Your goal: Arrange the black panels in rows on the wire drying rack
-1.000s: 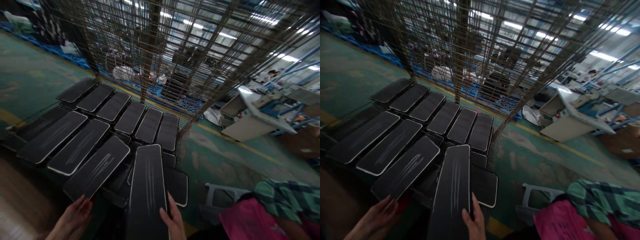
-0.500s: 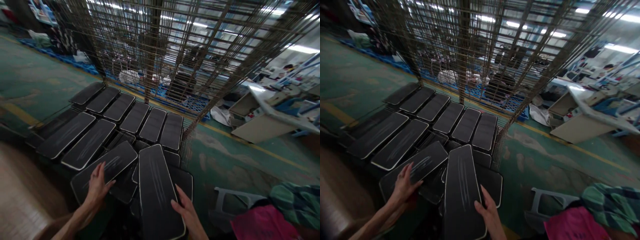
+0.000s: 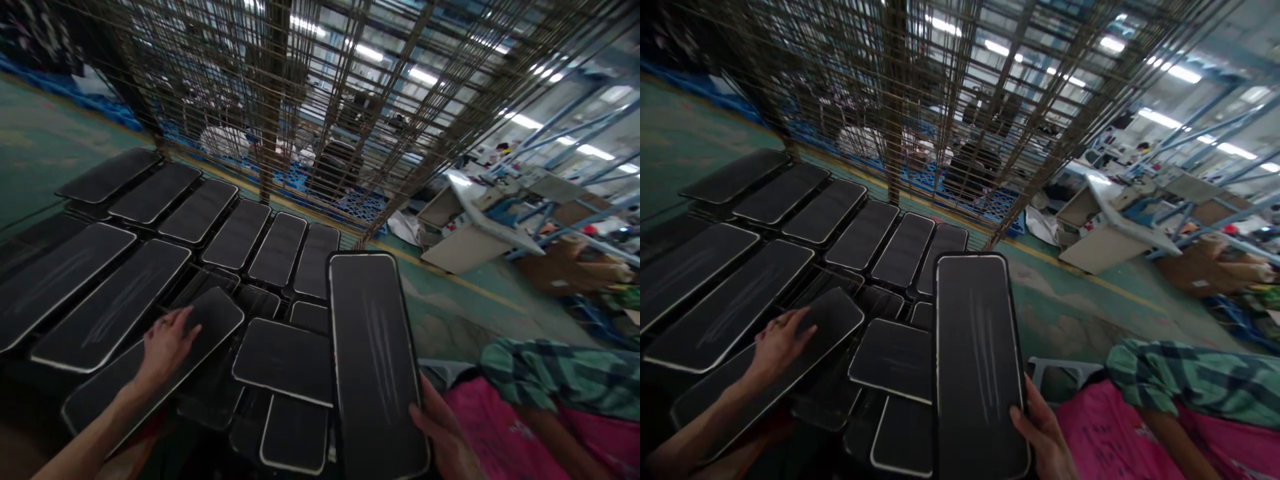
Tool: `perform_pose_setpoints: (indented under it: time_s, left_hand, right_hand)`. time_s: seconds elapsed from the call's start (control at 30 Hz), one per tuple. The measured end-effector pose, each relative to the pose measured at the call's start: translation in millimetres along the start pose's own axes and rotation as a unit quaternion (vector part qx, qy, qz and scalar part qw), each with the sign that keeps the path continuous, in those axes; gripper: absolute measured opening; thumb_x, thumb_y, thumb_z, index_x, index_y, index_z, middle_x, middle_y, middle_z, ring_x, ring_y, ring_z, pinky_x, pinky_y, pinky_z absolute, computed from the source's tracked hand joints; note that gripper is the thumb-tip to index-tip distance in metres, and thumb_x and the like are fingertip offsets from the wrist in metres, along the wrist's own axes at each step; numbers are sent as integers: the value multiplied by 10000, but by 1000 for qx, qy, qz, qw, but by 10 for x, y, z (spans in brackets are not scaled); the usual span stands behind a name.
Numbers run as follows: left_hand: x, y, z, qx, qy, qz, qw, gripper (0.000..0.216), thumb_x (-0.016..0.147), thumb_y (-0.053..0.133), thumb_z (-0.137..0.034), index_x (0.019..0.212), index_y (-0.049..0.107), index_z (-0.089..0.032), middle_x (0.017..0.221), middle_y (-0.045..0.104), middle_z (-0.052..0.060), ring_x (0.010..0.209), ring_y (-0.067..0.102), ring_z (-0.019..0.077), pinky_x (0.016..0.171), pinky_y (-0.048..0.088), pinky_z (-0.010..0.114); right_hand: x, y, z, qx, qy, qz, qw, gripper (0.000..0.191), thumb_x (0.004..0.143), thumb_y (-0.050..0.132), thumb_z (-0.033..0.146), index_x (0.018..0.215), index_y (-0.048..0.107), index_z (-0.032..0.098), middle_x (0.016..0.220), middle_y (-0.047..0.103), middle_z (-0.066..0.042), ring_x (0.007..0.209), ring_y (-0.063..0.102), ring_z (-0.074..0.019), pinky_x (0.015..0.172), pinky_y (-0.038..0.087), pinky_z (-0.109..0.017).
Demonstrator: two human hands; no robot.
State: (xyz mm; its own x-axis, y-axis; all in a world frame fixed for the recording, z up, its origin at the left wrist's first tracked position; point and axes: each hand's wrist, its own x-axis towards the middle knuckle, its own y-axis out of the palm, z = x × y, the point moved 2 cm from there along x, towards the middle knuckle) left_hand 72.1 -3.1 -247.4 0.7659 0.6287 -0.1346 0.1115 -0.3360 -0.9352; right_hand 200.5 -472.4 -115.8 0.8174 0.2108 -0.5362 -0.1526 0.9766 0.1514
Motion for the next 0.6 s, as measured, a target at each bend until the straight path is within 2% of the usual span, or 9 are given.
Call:
perform_pose_setpoints:
  time_s: [0.07,0.13,0.2,0.27,0.33,0.37,0.43,0.57,0.6]
  left_hand:
    - [148,-113,97,3,-23,4,1000,563,927,160,-442,1323,304,-69,1306,372,179,1180,348,381,929,270,530]
    - [283,-128,215,12,-43,41,998,572,919,215,-445,1312,313,-41,1294,373,202,1138,390,395,904,296,544]
    - [396,-78,336,21,-63,78,995,564,892,329,-447,1312,324,-71,1325,352,194,1134,403,384,903,307,549]
    - [483,-11,451,27,-93,100,990,607,857,407,-474,1333,296,-115,1377,295,187,1169,371,389,908,299,572]
    - [540,41,557,26,-129,116,984,662,826,443,-523,1344,280,-146,1402,258,190,1194,341,402,906,277,605]
    - [556,57,605,21,-144,125,981,673,814,456,-539,1345,284,-163,1413,245,186,1203,335,402,908,269,611]
    - [569,68,687,2,-164,142,976,668,793,501,-536,1339,303,-206,1426,246,166,1219,334,384,919,261,601]
    - [545,11,754,-50,-187,133,972,720,731,637,-433,1328,318,-187,1367,356,211,1211,366,375,908,275,583]
    - [528,-10,743,-65,-193,118,972,708,710,666,-404,1301,355,-172,1330,405,221,1196,386,378,906,274,584]
  right_hand:
    - [128,129,-98,-50,17,94,994,627,667,705,359,1246,472,302,1232,555,-55,1095,531,-246,943,405,-411]
    - [343,311,-274,-202,-24,141,969,602,731,626,374,1286,434,241,1078,634,-76,956,598,-233,878,447,-406]
    - [579,450,-478,-387,-102,103,911,566,770,540,332,1300,418,177,991,649,-100,891,609,-242,851,451,-431]
    - [754,522,-671,-505,-163,28,847,520,777,468,257,1287,440,159,1120,591,-137,1040,535,-288,932,365,-500]
    - [830,559,-839,-539,-189,-13,821,500,787,422,224,1283,448,160,1299,463,-144,1213,369,-324,1005,228,-554]
    - [836,577,-911,-550,-197,-21,812,492,801,410,234,1286,443,166,1337,426,-135,1245,318,-327,1012,200,-562]
    - [810,630,-1029,-583,-208,-25,785,490,813,430,270,1296,430,187,1352,418,-109,1263,291,-319,1011,216,-548]
    - [744,759,-1166,-708,-201,-41,676,556,770,527,260,1312,403,232,1401,363,-51,1296,258,-306,1006,270,-499]
    - [736,784,-1174,-726,-197,-47,657,562,766,533,251,1313,402,228,1407,354,-51,1297,260,-307,1002,281,-492]
